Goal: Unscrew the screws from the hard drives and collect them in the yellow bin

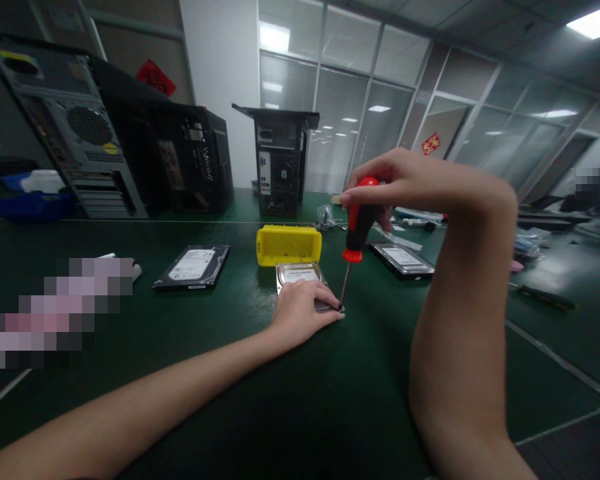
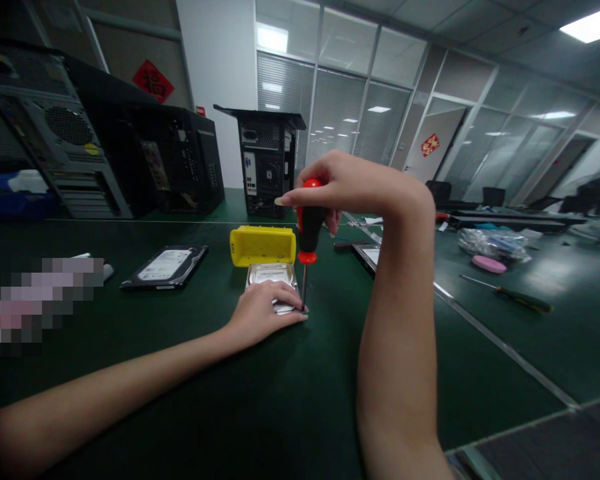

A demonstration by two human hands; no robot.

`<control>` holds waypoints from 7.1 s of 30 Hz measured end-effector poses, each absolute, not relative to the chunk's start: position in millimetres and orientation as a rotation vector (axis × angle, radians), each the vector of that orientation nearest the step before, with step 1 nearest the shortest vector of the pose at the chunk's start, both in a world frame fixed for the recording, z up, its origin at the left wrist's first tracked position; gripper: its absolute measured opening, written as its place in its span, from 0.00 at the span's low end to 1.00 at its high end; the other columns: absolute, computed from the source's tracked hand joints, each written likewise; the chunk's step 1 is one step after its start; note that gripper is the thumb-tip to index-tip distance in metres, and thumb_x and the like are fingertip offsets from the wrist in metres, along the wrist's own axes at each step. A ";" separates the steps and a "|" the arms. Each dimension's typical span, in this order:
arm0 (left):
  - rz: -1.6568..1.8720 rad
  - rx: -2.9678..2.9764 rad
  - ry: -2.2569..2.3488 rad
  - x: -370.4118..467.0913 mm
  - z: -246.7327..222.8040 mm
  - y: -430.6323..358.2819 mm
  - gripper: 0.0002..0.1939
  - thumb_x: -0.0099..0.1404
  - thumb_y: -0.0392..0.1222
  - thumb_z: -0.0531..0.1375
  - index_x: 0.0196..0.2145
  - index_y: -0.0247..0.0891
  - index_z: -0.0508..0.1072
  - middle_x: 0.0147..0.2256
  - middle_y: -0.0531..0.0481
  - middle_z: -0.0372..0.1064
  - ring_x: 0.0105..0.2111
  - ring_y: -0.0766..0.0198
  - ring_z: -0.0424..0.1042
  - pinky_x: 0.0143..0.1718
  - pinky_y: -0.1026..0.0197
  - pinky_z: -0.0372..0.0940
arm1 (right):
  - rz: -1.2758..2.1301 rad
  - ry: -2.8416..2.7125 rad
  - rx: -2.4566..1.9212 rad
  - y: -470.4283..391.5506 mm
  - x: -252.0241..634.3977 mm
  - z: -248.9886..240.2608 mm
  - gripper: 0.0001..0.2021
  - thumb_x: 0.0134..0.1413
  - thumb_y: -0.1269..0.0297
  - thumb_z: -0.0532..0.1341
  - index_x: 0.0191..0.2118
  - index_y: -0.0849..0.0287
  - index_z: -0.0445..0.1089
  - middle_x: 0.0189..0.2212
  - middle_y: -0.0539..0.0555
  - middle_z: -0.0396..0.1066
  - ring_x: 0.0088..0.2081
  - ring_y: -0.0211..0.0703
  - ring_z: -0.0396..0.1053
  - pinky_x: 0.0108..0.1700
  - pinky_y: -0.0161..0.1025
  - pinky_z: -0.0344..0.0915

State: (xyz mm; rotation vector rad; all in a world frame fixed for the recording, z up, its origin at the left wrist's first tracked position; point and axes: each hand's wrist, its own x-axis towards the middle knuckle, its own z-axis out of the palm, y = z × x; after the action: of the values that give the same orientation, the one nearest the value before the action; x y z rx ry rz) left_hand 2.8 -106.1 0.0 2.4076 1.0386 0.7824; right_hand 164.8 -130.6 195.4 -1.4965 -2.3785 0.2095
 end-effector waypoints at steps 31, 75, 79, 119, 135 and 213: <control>0.779 2.436 1.051 3.1 -0.4 -106.7 0.08 0.58 0.50 0.63 0.34 0.47 0.79 0.41 0.56 0.75 0.43 0.58 0.70 0.47 0.53 0.60 | 0.317 -2.386 -1.503 -129.1 162.9 193.7 0.18 0.50 0.51 0.62 0.37 0.62 0.69 0.28 0.54 0.71 0.24 0.35 0.67 0.23 0.33 0.62; 0.750 2.454 1.029 1.9 1.6 -106.2 0.08 0.59 0.50 0.63 0.34 0.49 0.79 0.40 0.57 0.75 0.43 0.58 0.69 0.43 0.55 0.58 | 0.215 -2.335 -1.592 -130.6 164.4 194.8 0.22 0.48 0.46 0.62 0.37 0.64 0.70 0.26 0.55 0.71 0.26 0.39 0.71 0.25 0.34 0.66; 0.740 2.455 1.045 2.2 1.3 -106.0 0.07 0.59 0.50 0.63 0.34 0.49 0.79 0.41 0.57 0.75 0.43 0.58 0.69 0.44 0.55 0.58 | 0.229 -2.336 -1.592 -131.3 166.0 195.1 0.21 0.48 0.47 0.63 0.36 0.63 0.71 0.26 0.55 0.72 0.27 0.39 0.71 0.26 0.34 0.67; 0.778 2.504 1.005 3.5 -0.5 -104.5 0.08 0.60 0.50 0.62 0.33 0.47 0.78 0.41 0.57 0.74 0.43 0.59 0.69 0.44 0.55 0.58 | 0.359 -2.251 -1.660 -129.6 157.8 192.5 0.22 0.50 0.45 0.60 0.36 0.63 0.70 0.27 0.56 0.73 0.28 0.40 0.71 0.26 0.33 0.65; 0.744 2.572 1.040 2.1 -2.5 -106.3 0.09 0.58 0.48 0.64 0.37 0.48 0.78 0.43 0.55 0.72 0.44 0.55 0.68 0.44 0.53 0.60 | 0.261 -2.333 -1.587 -135.6 157.8 195.2 0.22 0.48 0.46 0.62 0.37 0.64 0.71 0.24 0.55 0.70 0.26 0.39 0.69 0.26 0.34 0.65; 0.807 2.578 0.997 4.0 -4.0 -111.4 0.07 0.60 0.46 0.62 0.37 0.48 0.78 0.42 0.56 0.73 0.43 0.58 0.68 0.42 0.53 0.60 | 0.143 -2.174 -1.705 -127.8 145.5 191.8 0.25 0.61 0.49 0.47 0.32 0.64 0.70 0.24 0.58 0.69 0.26 0.43 0.69 0.29 0.40 0.65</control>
State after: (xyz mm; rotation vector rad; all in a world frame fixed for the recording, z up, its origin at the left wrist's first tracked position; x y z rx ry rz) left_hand 4.0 -111.4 -4.0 2.5777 0.9968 0.8071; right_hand 145.5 -127.8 191.8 -1.7047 -2.1743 0.1428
